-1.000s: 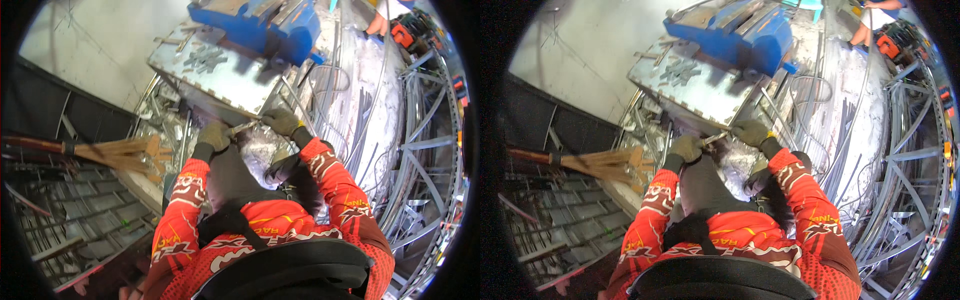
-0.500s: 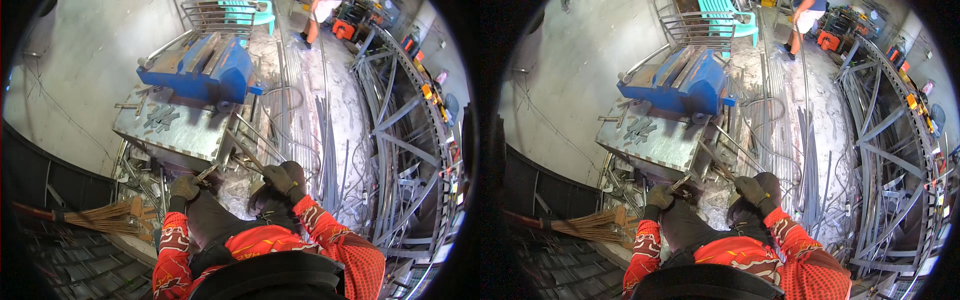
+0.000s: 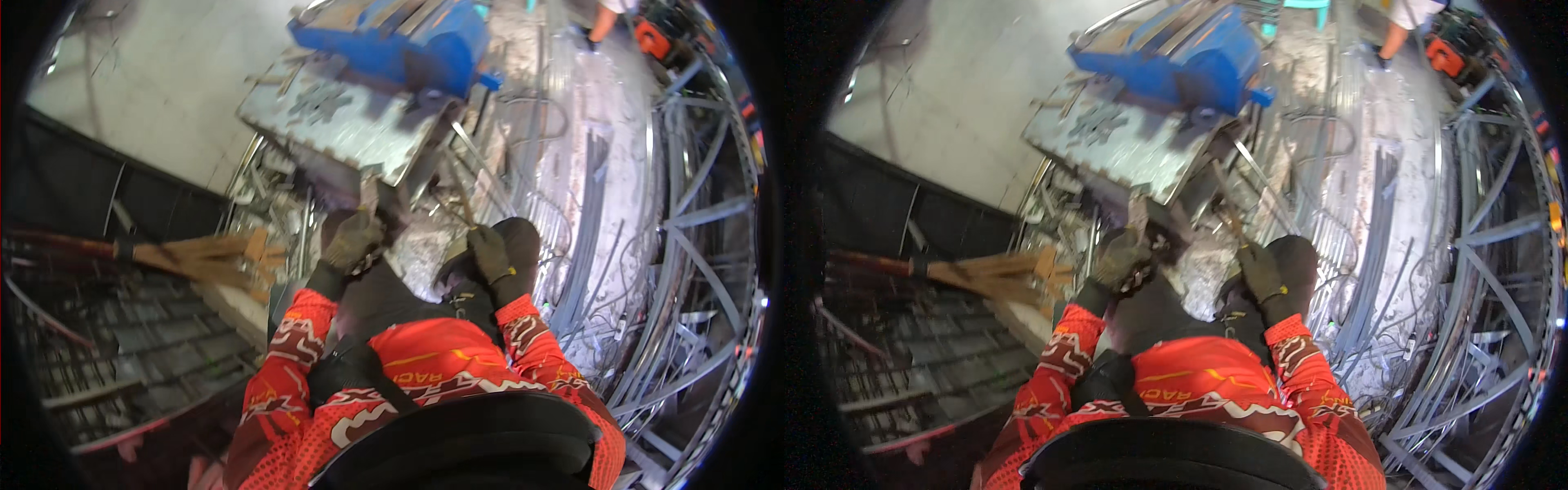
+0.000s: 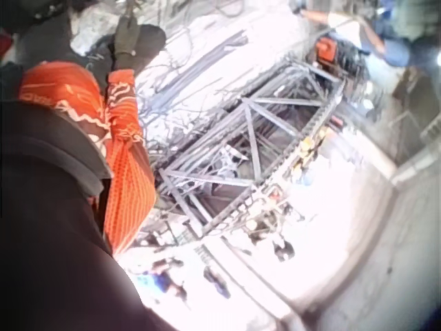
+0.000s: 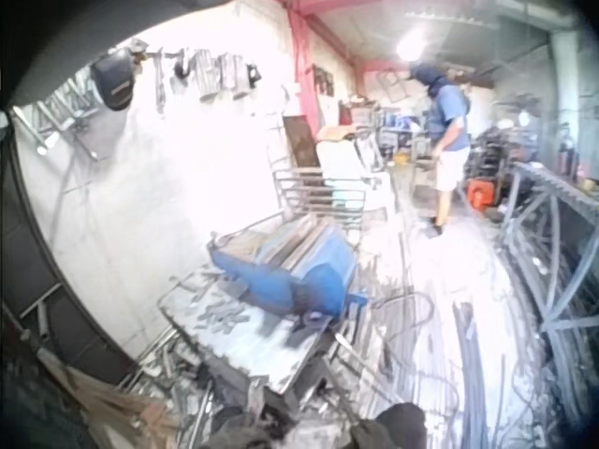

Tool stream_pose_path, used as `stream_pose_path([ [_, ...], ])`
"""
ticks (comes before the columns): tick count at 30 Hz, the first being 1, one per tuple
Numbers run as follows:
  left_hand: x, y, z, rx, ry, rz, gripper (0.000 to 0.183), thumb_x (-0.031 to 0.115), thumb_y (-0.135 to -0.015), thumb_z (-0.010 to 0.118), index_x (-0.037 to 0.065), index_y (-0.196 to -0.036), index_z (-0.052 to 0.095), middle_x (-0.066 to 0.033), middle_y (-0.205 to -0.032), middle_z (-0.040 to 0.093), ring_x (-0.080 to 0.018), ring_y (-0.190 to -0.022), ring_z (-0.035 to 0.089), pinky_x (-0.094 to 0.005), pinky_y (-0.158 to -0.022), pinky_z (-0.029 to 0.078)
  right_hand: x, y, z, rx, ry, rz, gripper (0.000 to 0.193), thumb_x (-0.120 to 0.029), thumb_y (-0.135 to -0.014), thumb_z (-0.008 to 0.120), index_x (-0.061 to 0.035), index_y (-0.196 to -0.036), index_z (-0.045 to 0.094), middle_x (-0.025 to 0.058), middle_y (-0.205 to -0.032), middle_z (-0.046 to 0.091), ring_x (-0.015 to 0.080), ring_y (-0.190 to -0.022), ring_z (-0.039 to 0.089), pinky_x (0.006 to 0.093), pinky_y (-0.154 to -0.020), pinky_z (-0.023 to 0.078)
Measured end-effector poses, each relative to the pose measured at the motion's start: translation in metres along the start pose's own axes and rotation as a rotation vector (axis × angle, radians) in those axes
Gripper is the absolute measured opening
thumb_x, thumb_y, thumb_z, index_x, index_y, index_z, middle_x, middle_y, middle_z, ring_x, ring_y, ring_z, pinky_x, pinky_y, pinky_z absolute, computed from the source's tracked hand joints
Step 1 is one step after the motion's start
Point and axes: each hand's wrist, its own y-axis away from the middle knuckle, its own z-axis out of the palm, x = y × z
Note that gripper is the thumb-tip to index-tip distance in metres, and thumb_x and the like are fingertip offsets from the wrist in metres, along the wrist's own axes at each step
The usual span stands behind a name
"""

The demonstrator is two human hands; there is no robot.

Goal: The person smooths the edges of small metal pieces using a hand file, holding each piece steady with locking pliers.

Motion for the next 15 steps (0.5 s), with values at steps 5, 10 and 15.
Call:
stream_pose_path([
  [5, -0.027, -0.002, 0.008, -0.065, 0.225, 0.158, 0.018, 0.010, -0.088, 0.070, 0.006, -0.105, 0.064, -0.0020, -0.081, 0.062, -0.0129, -0.061, 0.060, -0.0291, -0.052, 0.051, 0.018, -0.005, 0.009, 0.112, -0.042, -0.072, 0.045, -0.036, -0.099, 0.061, 0.0038, -0.121, 0.067, 0.0189, -0.086, 0.067, 0.0272, -0.083, 0.064, 0.0422, -0.080, 0.050],
  [10, -0.021, 0.000, -0.011, -0.115, -0.010, 0.151, 0.023, 0.011, -0.087, 0.073, 0.003, -0.106, 0.064, -0.0001, -0.086, 0.063, -0.0111, -0.072, 0.061, -0.0294, -0.062, 0.053, 0.001, 0.006, 0.006, 0.064, 0.025, -0.051, 0.042, -0.035, -0.099, 0.062, 0.0016, -0.119, 0.067, 0.0225, -0.088, 0.067, 0.0317, -0.084, 0.066, 0.0431, -0.079, 0.050],
  [15, -0.022, -0.020, -0.058, -0.147, -0.344, 0.220, 0.045, 0.012, -0.083, 0.076, 0.003, -0.125, 0.064, -0.0030, -0.094, 0.068, -0.0121, -0.079, 0.065, -0.0302, -0.066, 0.055, 0.001, 0.006, 0.017, 0.057, 0.056, -0.057, 0.042, -0.038, -0.099, 0.061, 0.0012, -0.114, 0.067, 0.0216, -0.085, 0.065, 0.0318, -0.081, 0.065, 0.0446, -0.076, 0.050],
])
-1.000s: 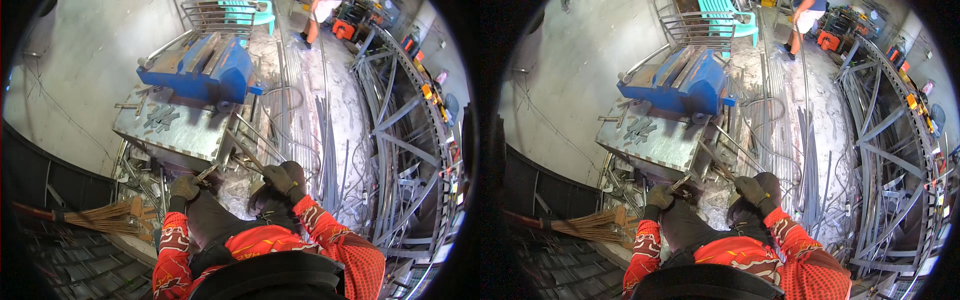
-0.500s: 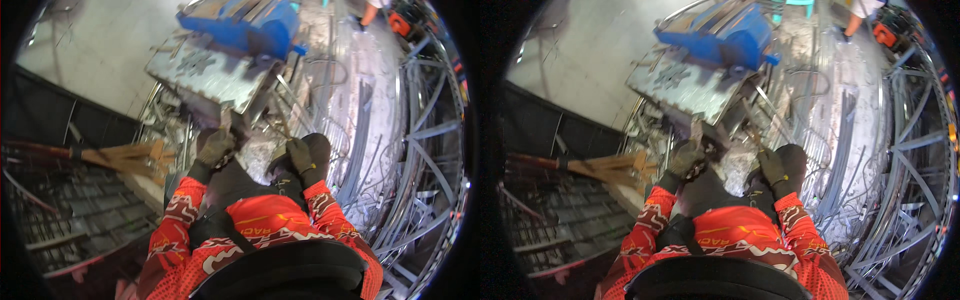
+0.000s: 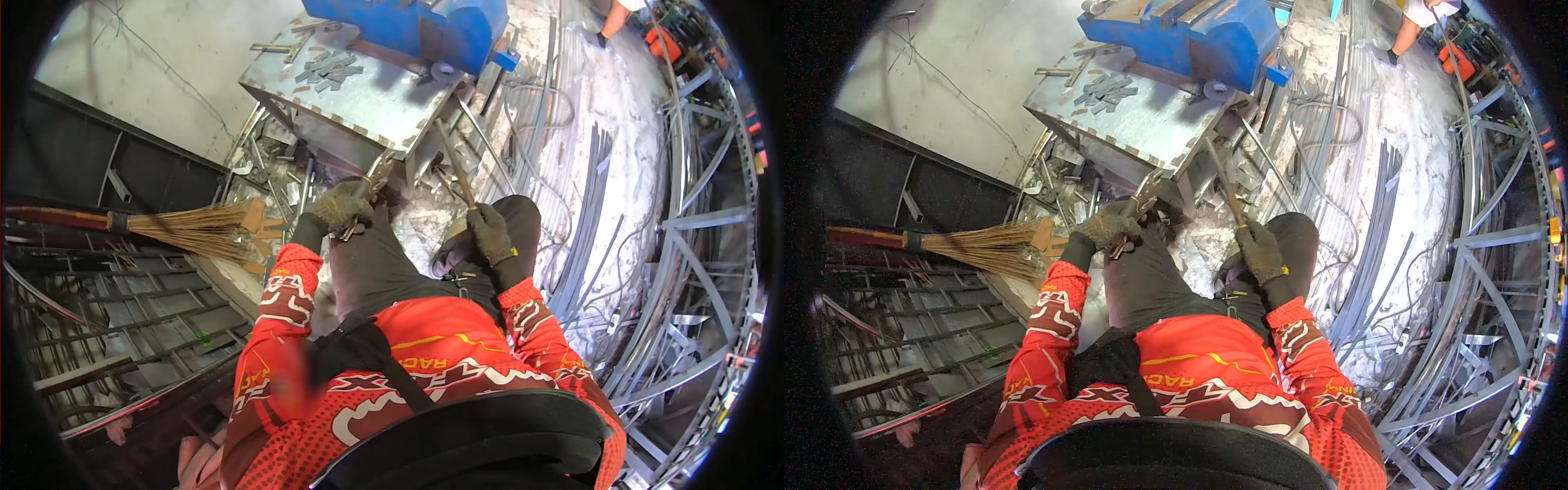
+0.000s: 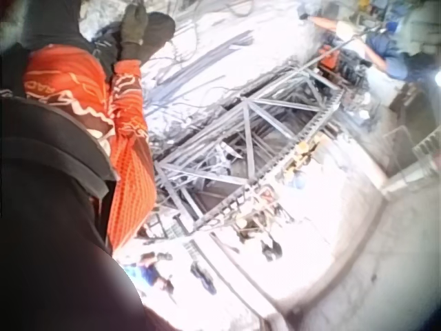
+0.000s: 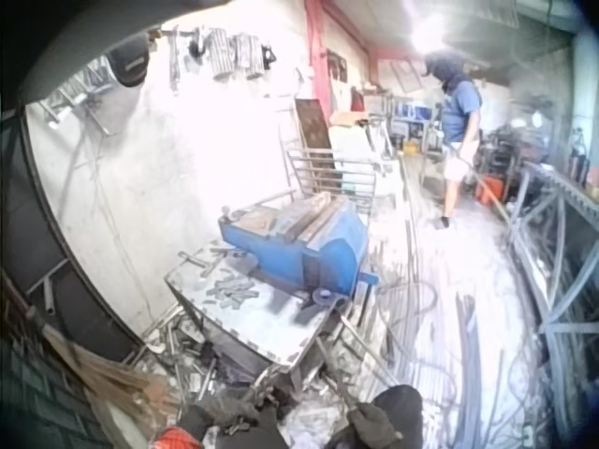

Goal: The person smooths the edges of small metal pieces using a hand file, holding each piece steady with locking pliers.

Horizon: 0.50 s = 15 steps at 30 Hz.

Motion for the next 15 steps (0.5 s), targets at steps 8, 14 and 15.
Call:
stream_pose_path([
  [8, 0.006, 0.007, -0.019, -0.056, -0.033, -0.170, 0.044, 0.029, -0.091, 0.071, 0.003, -0.126, 0.065, -0.0079, -0.097, 0.073, -0.0131, -0.074, 0.067, -0.0312, -0.068, 0.056, -0.028, 0.006, 0.022, -0.159, -0.101, -0.019, 0.038, -0.036, -0.100, 0.060, -0.0012, -0.114, 0.066, 0.0054, -0.075, 0.061, 0.0156, -0.062, 0.057, 0.0347, -0.057, 0.047],
  [14, 0.024, -0.005, -0.018, -0.103, -0.148, -0.214, 0.047, 0.039, -0.096, 0.067, 0.004, -0.129, 0.065, -0.0086, -0.090, 0.072, -0.0178, -0.080, 0.070, -0.0342, -0.072, 0.056, -0.081, 0.002, 0.031, -0.243, -0.314, 0.084, 0.034, -0.037, -0.101, 0.059, -0.0032, -0.099, 0.063, 0.0005, -0.072, 0.055, 0.0121, -0.060, 0.052, 0.0321, -0.055, 0.044],
  [15, 0.020, -0.002, -0.017, -0.044, -0.239, -0.062, 0.042, 0.035, -0.091, 0.068, 0.003, -0.118, 0.066, -0.0111, -0.087, 0.071, -0.0208, -0.077, 0.069, -0.0377, -0.072, 0.057, -0.089, 0.002, 0.027, -0.228, -0.276, 0.056, 0.033, -0.037, -0.102, 0.057, -0.0050, -0.095, 0.061, 0.0001, -0.071, 0.053, 0.0116, -0.061, 0.051, 0.0323, -0.056, 0.043],
])
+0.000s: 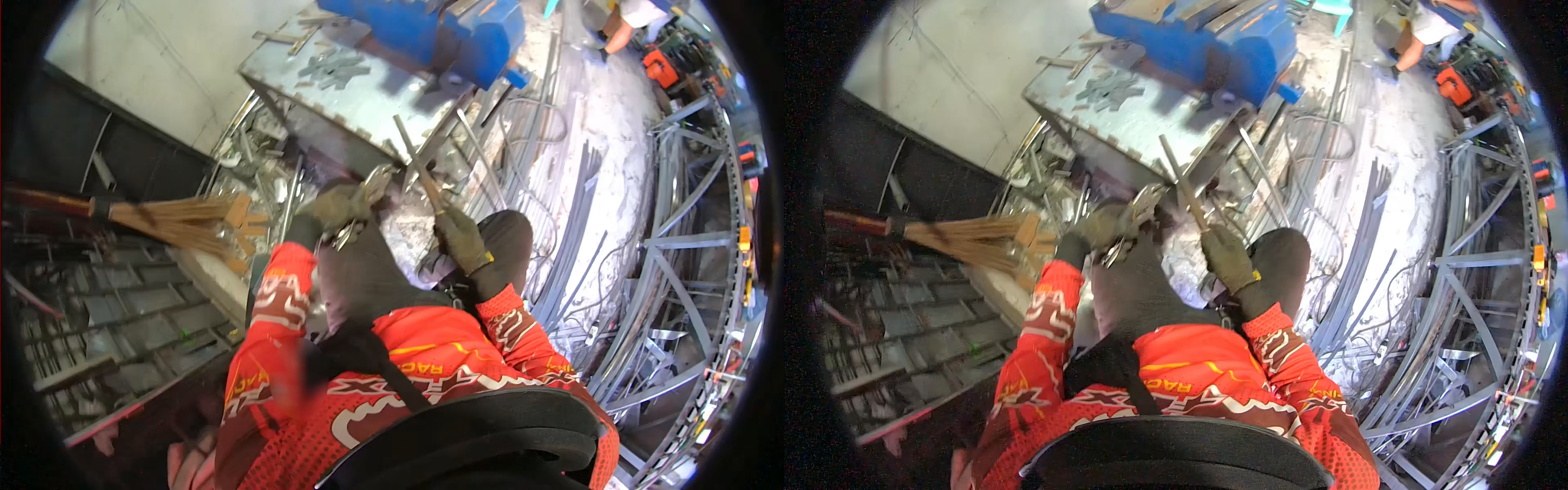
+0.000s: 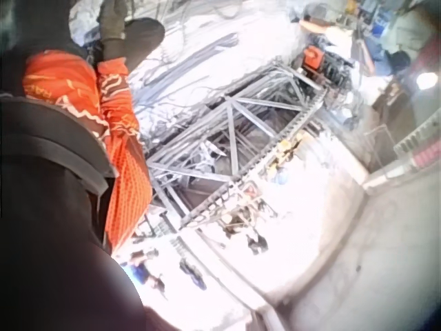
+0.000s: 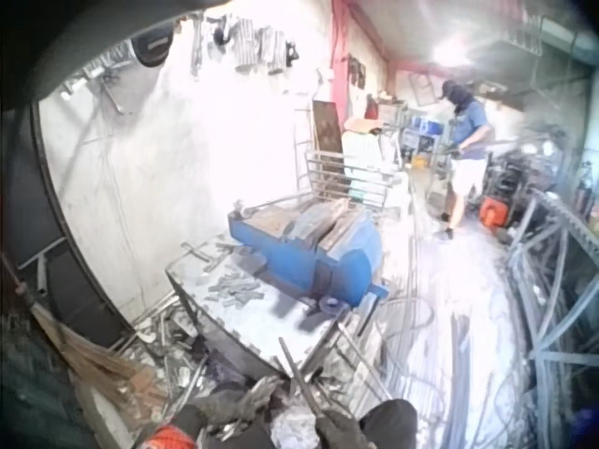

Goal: The person smooths the edges of small metal pieces using a hand file, holding each piece steady with locking pliers.

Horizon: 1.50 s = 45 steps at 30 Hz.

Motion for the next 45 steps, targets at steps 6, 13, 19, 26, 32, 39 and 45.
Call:
stream_pose_path([
  [6, 0.012, 0.037, 0.011, 0.144, 0.425, 0.108, 0.031, 0.018, -0.094, 0.066, 0.006, -0.122, 0.062, -0.0031, -0.087, 0.059, -0.0115, -0.075, 0.065, -0.0321, -0.062, 0.055, 0.012, -0.014, 0.002, -0.005, -0.088, -0.030, 0.038, -0.037, -0.102, 0.058, -0.0013, -0.109, 0.067, -0.0011, -0.071, 0.055, 0.0098, -0.058, 0.051, 0.0302, -0.053, 0.045],
  [13, -0.014, 0.011, -0.018, 0.142, -0.285, 0.352, 0.036, 0.031, -0.089, 0.068, 0.005, -0.114, 0.062, -0.0161, -0.119, 0.057, -0.0371, -0.111, 0.059, -0.0494, -0.091, 0.053, -0.010, -0.009, 0.005, 0.018, -0.116, -0.029, 0.039, -0.035, -0.102, 0.058, -0.0005, -0.117, 0.068, 0.0019, -0.073, 0.057, 0.0108, -0.060, 0.054, 0.0316, -0.054, 0.047],
  [19, -0.056, -0.049, -0.028, 0.183, -0.165, 0.319, 0.054, 0.033, -0.090, 0.074, 0.007, -0.137, 0.062, -0.0209, -0.117, 0.069, -0.0375, -0.104, 0.066, -0.0454, -0.096, 0.052, 0.014, -0.024, -0.002, -0.022, 0.045, -0.067, 0.031, -0.033, -0.102, 0.058, -0.0024, -0.101, 0.063, -0.0001, -0.070, 0.055, 0.0105, -0.062, 0.054, 0.0307, -0.055, 0.045],
  [26, -0.008, -0.042, -0.032, 0.326, -0.452, 0.043, 0.057, 0.053, -0.082, 0.072, 0.005, -0.112, 0.072, -0.0265, -0.109, 0.071, -0.0439, -0.106, 0.068, -0.0511, -0.093, 0.053, -0.013, -0.025, -0.002, -0.007, -0.147, 0.106, 0.029, -0.033, -0.102, 0.060, -0.0038, -0.098, 0.063, -0.0012, -0.071, 0.053, 0.0102, -0.058, 0.050, 0.0290, -0.053, 0.042],
  [32, 0.025, -0.025, -0.010, 0.450, -0.509, -0.010, 0.054, 0.052, -0.082, 0.073, 0.005, -0.108, 0.072, -0.0247, -0.107, 0.072, -0.0443, -0.100, 0.069, -0.0525, -0.090, 0.054, -0.003, -0.021, 0.015, 0.002, -0.096, 0.045, 0.026, -0.032, -0.103, 0.059, -0.0058, -0.098, 0.059, -0.0006, -0.069, 0.053, 0.0096, -0.055, 0.050, 0.0290, -0.049, 0.042],
  [39, 0.004, -0.026, 0.023, 0.605, -0.503, -0.010, 0.034, 0.038, -0.090, 0.063, 0.005, -0.101, 0.067, -0.0258, -0.098, 0.072, -0.0460, -0.095, 0.069, -0.0574, -0.085, 0.055, -0.001, -0.018, 0.037, 0.029, -0.163, 0.076, 0.026, -0.031, -0.104, 0.057, -0.0064, -0.097, 0.057, -0.0007, -0.068, 0.051, 0.0105, -0.054, 0.049, 0.0294, -0.048, 0.042],
  [45, 0.009, -0.016, 0.024, 0.584, -0.513, 0.000, 0.031, 0.032, -0.091, 0.059, 0.003, -0.098, 0.067, -0.0267, -0.096, 0.071, -0.0462, -0.094, 0.069, -0.0573, -0.084, 0.055, -0.001, -0.013, 0.043, 0.051, -0.079, 0.076, 0.029, -0.033, -0.104, 0.059, -0.0054, -0.094, 0.059, -0.0005, -0.072, 0.055, 0.0098, -0.062, 0.049, 0.0284, -0.056, 0.041],
])
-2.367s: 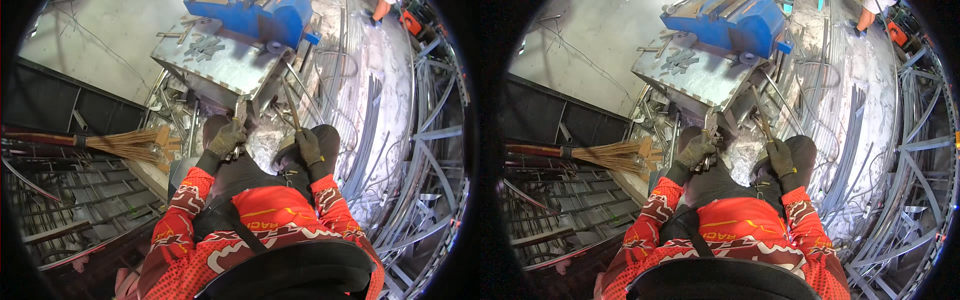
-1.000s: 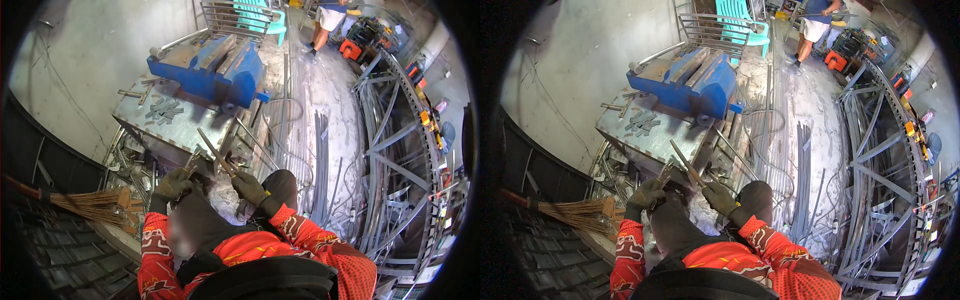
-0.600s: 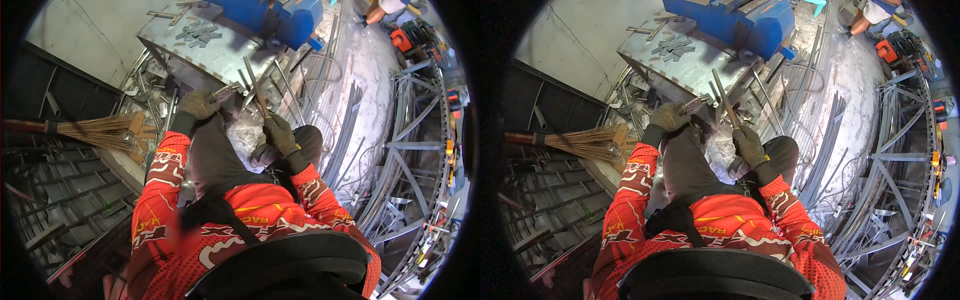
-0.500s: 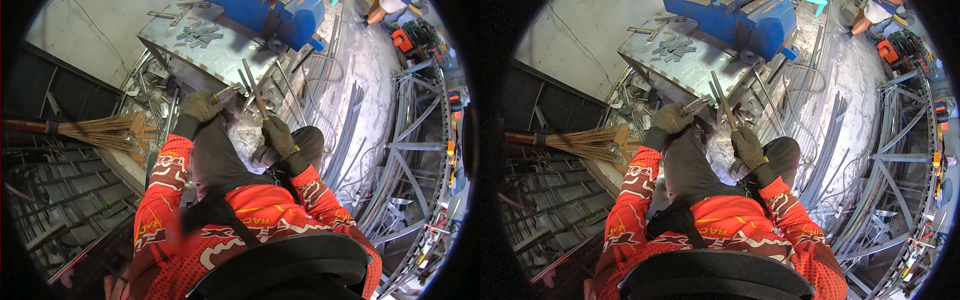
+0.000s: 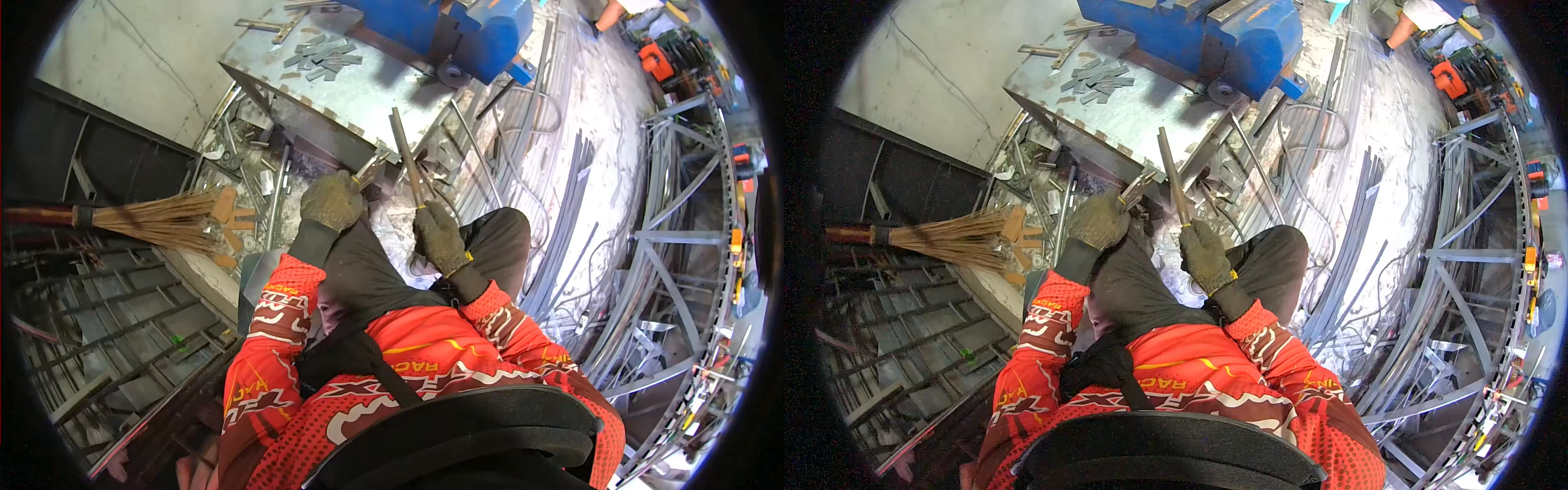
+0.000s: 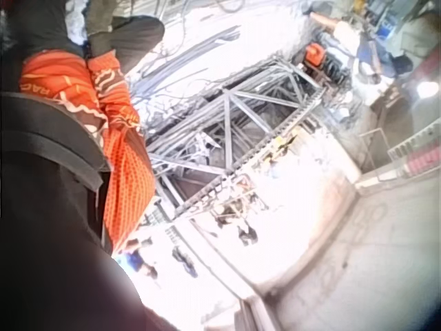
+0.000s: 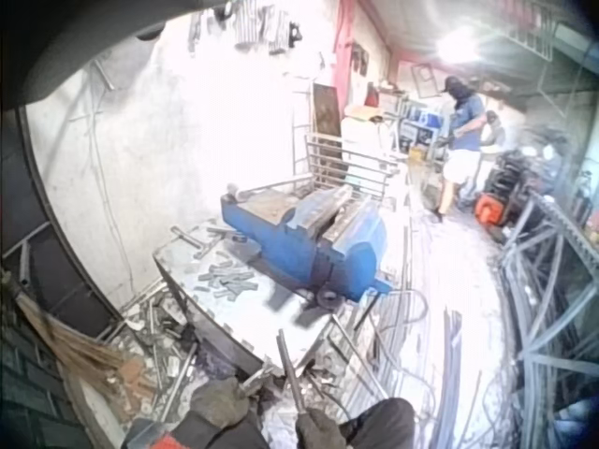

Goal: The person smooths the edges of small metal pieces using a hand file, holding each piece steady with locking pliers.

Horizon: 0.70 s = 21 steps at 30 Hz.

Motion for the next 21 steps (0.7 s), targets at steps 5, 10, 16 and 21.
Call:
stream_pose_path([
  [5, 0.000, -0.002, -0.002, -0.003, -0.036, -0.053, 0.031, 0.031, -0.088, 0.060, 0.003, -0.096, 0.069, -0.0263, -0.095, 0.072, -0.0459, -0.093, 0.070, -0.0563, -0.083, 0.056, -0.008, -0.002, 0.002, -0.015, 0.027, 0.001, 0.029, -0.031, -0.103, 0.060, -0.0038, -0.094, 0.059, 0.0003, -0.071, 0.054, 0.0112, -0.064, 0.049, 0.0294, -0.058, 0.042],
  [10, 0.025, -0.005, -0.006, -0.002, 0.071, -0.062, 0.033, 0.035, -0.085, 0.066, 0.003, -0.091, 0.072, -0.0266, -0.094, 0.073, -0.0463, -0.090, 0.071, -0.0566, -0.079, 0.056, 0.068, -0.037, -0.019, 0.187, 0.894, -1.182, 0.033, -0.023, -0.108, 0.053, 0.0011, -0.130, 0.056, 0.0165, -0.111, 0.063, 0.0252, -0.073, 0.063, 0.0393, -0.065, 0.054],
  [16, -0.010, 0.009, 0.009, -0.012, -0.017, -0.040, 0.032, 0.037, -0.084, 0.068, 0.006, -0.090, 0.073, -0.0261, -0.093, 0.073, -0.0455, -0.091, 0.071, -0.0554, -0.080, 0.057, 0.003, -0.030, 0.033, 0.081, 0.485, -0.401, 0.038, -0.030, -0.105, 0.047, 0.0037, -0.120, 0.054, 0.0344, -0.094, 0.063, 0.0519, -0.090, 0.063, 0.0594, -0.077, 0.048],
  [21, -0.001, 0.001, 0.005, 0.007, -0.028, -0.002, 0.033, 0.038, -0.084, 0.066, 0.007, -0.090, 0.074, -0.0225, -0.095, 0.074, -0.0428, -0.094, 0.071, -0.0534, -0.082, 0.057, 0.019, -0.026, 0.017, 0.035, 0.524, -0.436, 0.039, -0.033, -0.105, 0.047, 0.0025, -0.120, 0.054, 0.0352, -0.095, 0.064, 0.0525, -0.088, 0.064, 0.0608, -0.076, 0.047],
])
